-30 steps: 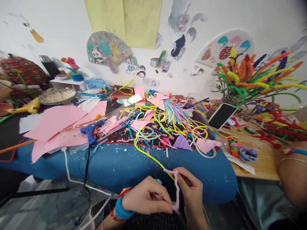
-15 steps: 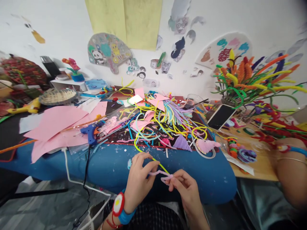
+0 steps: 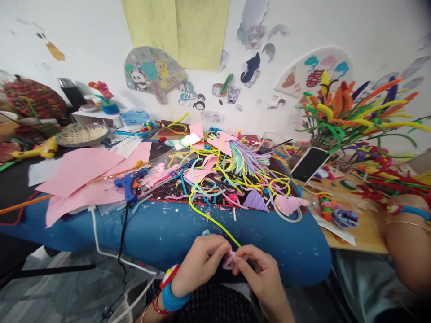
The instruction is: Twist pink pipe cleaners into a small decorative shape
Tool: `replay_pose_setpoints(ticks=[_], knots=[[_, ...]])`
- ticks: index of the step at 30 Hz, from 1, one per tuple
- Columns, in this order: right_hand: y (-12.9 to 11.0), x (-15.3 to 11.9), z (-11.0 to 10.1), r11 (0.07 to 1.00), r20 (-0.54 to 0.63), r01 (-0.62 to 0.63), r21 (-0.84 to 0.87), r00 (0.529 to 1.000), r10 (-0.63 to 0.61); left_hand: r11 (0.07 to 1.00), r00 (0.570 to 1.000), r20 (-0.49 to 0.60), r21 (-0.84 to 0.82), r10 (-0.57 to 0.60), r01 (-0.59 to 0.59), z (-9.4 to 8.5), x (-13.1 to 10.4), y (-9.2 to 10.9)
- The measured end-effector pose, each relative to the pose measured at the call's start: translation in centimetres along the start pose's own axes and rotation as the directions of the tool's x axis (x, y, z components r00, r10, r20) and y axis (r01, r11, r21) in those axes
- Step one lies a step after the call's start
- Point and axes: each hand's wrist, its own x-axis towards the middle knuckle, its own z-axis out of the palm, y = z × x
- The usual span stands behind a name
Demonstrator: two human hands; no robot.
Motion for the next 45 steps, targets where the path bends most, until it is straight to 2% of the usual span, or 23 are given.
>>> replay_pose_setpoints(ticks=[2,4,8,13,16,18,21,23,25,28,30,32,34,37,42,44,45], knots=[[-0.2,0.0,0.0,0.999,0.011,0.009,-0.031,1.0,-0.009,0.974,0.99,0.047,-0.18,-0.131,0.137,0.3,0.1,-0.2],[-0.4,0.0,0.0,0.997,-0.003,0.036,-0.069,0.999,-0.036,0.888,0.967,0.135,-0.386,-0.214,0.25,0.6,0.2,-0.3],[-0.6,-0.2,-0.2,0.986,-0.095,0.088,-0.14,0.99,-0.102,0.744,0.955,0.177,-0.598,-0.24,0.298,0.9,0.5,-0.2],[-0.2,-0.3,-0.3,0.97,-0.196,0.114,-0.214,0.968,-0.157,0.71,0.95,0.158,-0.633,-0.271,0.308,1.0,0.4,0.1],[-0.2,-0.4,-0.1,0.957,-0.275,0.119,-0.263,0.942,-0.193,0.705,0.943,0.19,-0.628,-0.272,0.33,1.3,0.2,0.1],[-0.2,-0.4,0.1,0.954,-0.313,0.113,-0.278,0.928,-0.201,0.734,0.939,0.21,-0.585,-0.273,0.344,1.4,0.1,0.0],[-0.2,-0.4,0.4,0.963,-0.331,0.096,-0.25,0.927,-0.178,0.803,0.951,0.183,-0.51,-0.249,0.308,1.4,0.0,-0.3],[-0.2,-0.4,0.5,0.975,-0.323,0.08,-0.209,0.935,-0.146,0.798,0.959,0.187,-0.533,-0.214,0.282,1.4,0.0,-0.6],[-0.1,-0.5,0.7,0.984,-0.301,0.064,-0.166,0.947,-0.113,0.715,0.954,0.228,-0.632,-0.197,0.298,1.4,0.0,-0.8],[0.2,-0.6,0.4,0.996,-0.271,0.043,-0.074,0.961,-0.062,0.491,0.929,0.31,-0.789,-0.201,0.37,1.6,0.2,-1.1],[0.6,-0.6,-0.1,1.0,-0.306,0.003,0.021,0.952,0.004,0.326,0.934,0.313,-0.877,-0.173,0.354,1.5,0.3,-1.1],[1.0,-0.4,-0.7,0.992,-0.345,-0.054,0.114,0.934,0.091,0.233,0.955,0.27,-0.927,-0.126,0.293,1.3,0.4,-1.1],[1.3,-0.2,-1.1,0.981,-0.315,-0.088,0.171,0.939,0.139,0.252,0.972,0.209,-0.94,-0.108,0.231,1.1,0.5,-1.0],[1.2,0.3,-1.0,0.957,-0.214,-0.069,0.28,0.968,0.133,0.352,0.98,0.147,-0.917,-0.135,0.186,0.8,0.4,-0.9],[1.2,0.7,0.2,0.837,-0.184,-0.05,0.544,0.967,0.177,0.411,0.978,0.071,-0.9,-0.194,0.147,0.3,0.4,-1.5],[1.3,0.8,0.6,0.804,-0.167,-0.068,0.591,0.964,0.205,0.488,0.974,-0.005,-0.866,-0.227,0.109,0.2,0.4,-1.7],[1.4,0.8,0.8,0.799,-0.162,-0.076,0.597,0.964,0.213,0.558,0.968,-0.062,-0.825,-0.244,0.088,0.1,0.4,-1.9]])
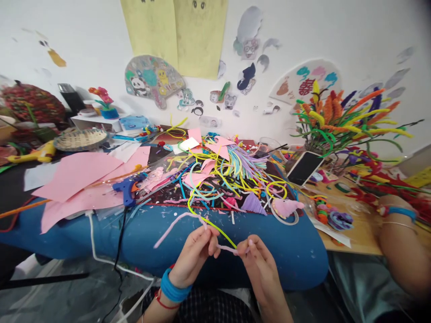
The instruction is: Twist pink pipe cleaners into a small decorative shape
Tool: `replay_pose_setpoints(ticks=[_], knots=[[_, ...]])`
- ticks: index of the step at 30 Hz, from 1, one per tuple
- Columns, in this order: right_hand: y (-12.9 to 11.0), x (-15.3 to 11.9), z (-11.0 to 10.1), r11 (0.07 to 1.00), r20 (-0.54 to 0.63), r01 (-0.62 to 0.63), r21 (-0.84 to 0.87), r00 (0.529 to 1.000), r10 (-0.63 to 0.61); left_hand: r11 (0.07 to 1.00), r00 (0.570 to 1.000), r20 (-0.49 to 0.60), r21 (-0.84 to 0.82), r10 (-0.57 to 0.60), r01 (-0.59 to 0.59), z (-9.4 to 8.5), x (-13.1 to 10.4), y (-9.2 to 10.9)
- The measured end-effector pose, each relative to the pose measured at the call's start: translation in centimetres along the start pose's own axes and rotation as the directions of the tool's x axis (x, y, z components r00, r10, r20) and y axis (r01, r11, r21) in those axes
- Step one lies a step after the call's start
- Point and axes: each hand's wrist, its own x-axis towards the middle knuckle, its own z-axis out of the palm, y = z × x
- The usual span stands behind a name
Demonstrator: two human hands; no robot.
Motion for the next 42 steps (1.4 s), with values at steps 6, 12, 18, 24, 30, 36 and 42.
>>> replay_pose_setpoints(ticks=[6,12,18,24,30,36,42], knots=[[0.6,-0.2,0.6,0.987,-0.04,0.037,-0.159,0.998,-0.044,0.888,0.98,-0.084,0.443,0.18,-0.126,-0.7,-0.3,-0.8],[0.3,-0.5,0.5,0.958,-0.029,0.03,-0.284,0.999,-0.04,0.882,0.969,-0.053,0.428,0.242,-0.197,-0.9,-0.8,-1.2],[0.1,-0.4,-0.6,0.949,-0.082,0.078,-0.306,0.991,-0.107,0.84,0.955,-0.041,0.489,0.293,-0.237,-0.9,-1.5,-0.5],[-0.5,-0.2,-0.9,0.935,-0.065,0.101,-0.34,0.989,-0.131,0.759,0.913,-0.065,0.582,0.402,-0.293,-1.1,-2.2,0.4],[-0.5,-0.7,0.2,0.868,0.086,0.252,-0.427,0.967,-0.238,0.46,0.888,0.118,0.82,0.444,-0.339,0.1,-3.2,1.4],[0.1,-1.0,0.0,0.767,0.023,0.37,-0.525,0.906,-0.422,0.341,0.881,0.268,0.847,0.39,-0.408,0.7,-3.0,1.7],[-0.4,-1.4,0.3,0.605,0.135,0.503,-0.617,0.825,-0.549,0.311,0.898,0.295,0.863,0.326,-0.397,0.8,-2.9,1.6]])
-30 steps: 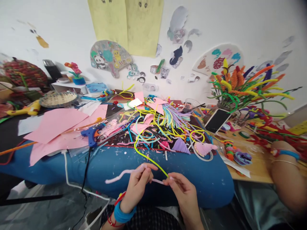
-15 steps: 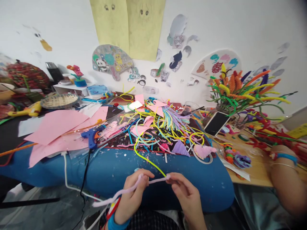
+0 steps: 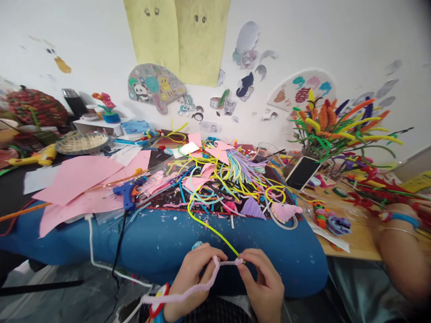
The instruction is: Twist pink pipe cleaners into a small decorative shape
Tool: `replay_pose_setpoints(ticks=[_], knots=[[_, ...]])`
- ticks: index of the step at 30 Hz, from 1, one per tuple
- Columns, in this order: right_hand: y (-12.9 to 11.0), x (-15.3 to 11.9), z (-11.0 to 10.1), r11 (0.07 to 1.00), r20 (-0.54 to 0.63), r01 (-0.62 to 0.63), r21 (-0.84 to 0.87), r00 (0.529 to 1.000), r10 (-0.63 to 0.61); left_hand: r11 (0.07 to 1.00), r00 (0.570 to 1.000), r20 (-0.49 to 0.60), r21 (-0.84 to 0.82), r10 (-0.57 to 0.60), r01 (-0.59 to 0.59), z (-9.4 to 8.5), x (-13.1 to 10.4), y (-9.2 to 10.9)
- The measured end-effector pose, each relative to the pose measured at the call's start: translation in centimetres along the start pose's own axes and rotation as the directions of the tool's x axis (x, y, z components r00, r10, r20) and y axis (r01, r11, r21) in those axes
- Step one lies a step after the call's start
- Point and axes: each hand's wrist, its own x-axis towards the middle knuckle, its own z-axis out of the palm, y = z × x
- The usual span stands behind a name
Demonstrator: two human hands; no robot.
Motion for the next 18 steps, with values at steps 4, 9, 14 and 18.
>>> replay_pose_setpoints(ticks=[4,9,14,18], knots=[[-0.43,0.01,0.08,0.979,-0.013,0.173,-0.106,0.984,-0.176,1.0,0.999,0.037,-0.009,0.004,-0.004,0.11,-0.03,0.09],[-0.48,0.07,0.36,0.929,-0.005,0.32,-0.188,0.945,-0.326,1.0,0.996,0.084,-0.009,-0.008,0.008,0.23,-0.01,0.15],[-0.46,0.2,0.43,0.919,-0.051,0.311,-0.243,0.942,-0.332,0.999,0.988,0.146,-0.028,-0.039,0.043,0.35,0.04,0.15],[-0.25,0.27,0.39,0.939,-0.039,0.249,-0.24,0.963,-0.265,0.999,0.988,0.148,-0.034,-0.036,0.041,0.56,0.07,0.06]])
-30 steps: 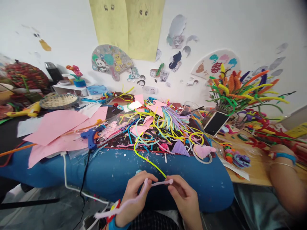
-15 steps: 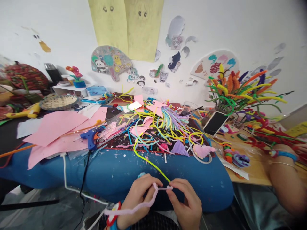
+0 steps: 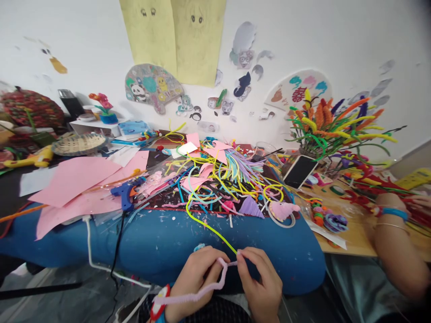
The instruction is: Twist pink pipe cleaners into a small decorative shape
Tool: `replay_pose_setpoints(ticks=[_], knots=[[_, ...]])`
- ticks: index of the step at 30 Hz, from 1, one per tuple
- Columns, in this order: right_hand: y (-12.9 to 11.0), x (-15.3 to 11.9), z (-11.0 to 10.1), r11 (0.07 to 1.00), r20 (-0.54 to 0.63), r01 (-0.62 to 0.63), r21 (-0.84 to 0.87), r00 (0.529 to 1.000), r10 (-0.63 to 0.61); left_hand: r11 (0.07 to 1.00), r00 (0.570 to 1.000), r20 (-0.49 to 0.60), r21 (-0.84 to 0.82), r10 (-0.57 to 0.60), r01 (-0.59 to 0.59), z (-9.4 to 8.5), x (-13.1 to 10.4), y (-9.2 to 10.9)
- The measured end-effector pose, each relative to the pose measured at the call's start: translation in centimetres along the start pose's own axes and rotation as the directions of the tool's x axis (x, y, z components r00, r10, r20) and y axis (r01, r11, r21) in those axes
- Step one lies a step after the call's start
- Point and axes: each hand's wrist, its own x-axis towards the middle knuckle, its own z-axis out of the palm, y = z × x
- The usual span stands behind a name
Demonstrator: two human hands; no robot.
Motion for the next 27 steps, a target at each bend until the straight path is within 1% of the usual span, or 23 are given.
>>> replay_pose_setpoints(ticks=[2,5,9,12,15,17,18,19,20,21,23,25,27], knots=[[0.1,0.0,0.1,0.999,0.045,-0.03,0.021,0.999,0.029,1.0,1.0,-0.004,-0.004,0.002,-0.002,0.1,0.0,0.0],[0.3,-0.1,0.2,0.999,0.08,-0.019,0.038,0.997,0.016,1.0,1.0,-0.002,-0.002,-0.002,0.002,0.0,0.0,0.1],[0.5,-0.2,0.3,1.0,0.062,0.0,0.018,0.998,-0.001,1.0,1.0,-0.003,0.016,-0.005,0.005,0.0,0.0,0.1],[0.7,-0.2,0.3,1.0,0.043,-0.026,0.005,0.999,0.026,1.0,1.0,-0.008,0.011,-0.004,0.004,0.1,-0.1,-0.1],[1.0,-0.3,0.3,0.996,0.004,-0.088,0.015,0.996,0.088,1.0,1.0,-0.004,-0.018,-0.009,0.008,0.2,-0.2,-0.3],[1.2,-0.5,0.3,0.984,-0.028,-0.168,0.054,0.985,0.169,0.999,1.0,-0.002,-0.045,-0.017,0.017,0.2,-0.2,-0.2],[1.2,-0.6,0.4,0.969,-0.035,-0.228,0.093,0.972,0.232,0.998,1.0,-0.004,-0.06,-0.024,0.023,0.2,-0.2,-0.2],[1.3,-0.7,0.4,0.942,-0.032,-0.303,0.147,0.95,0.31,0.997,0.999,-0.01,-0.076,-0.033,0.033,0.2,-0.2,-0.1],[1.3,-0.7,0.4,0.897,-0.017,-0.386,0.214,0.917,0.399,0.995,0.999,-0.019,-0.09,-0.045,0.043,0.2,-0.1,0.0],[1.4,-0.7,0.4,0.835,0.008,-0.469,0.288,0.873,0.488,0.993,0.998,-0.03,-0.104,-0.058,0.055,0.3,-0.1,0.1],[1.4,-0.5,0.4,0.672,0.072,-0.593,0.442,0.771,0.633,0.989,0.995,-0.052,-0.125,-0.082,0.075,0.4,-0.1,0.3],[1.6,-0.2,0.4,0.506,0.147,-0.647,0.571,0.687,0.712,0.987,0.994,-0.058,-0.136,-0.088,0.079,0.8,-0.2,0.3],[1.8,0.1,0.4,0.38,0.193,-0.655,0.653,0.629,0.753,0.987,0.995,-0.068,-0.148,-0.071,0.06,1.2,-0.4,0.3]])
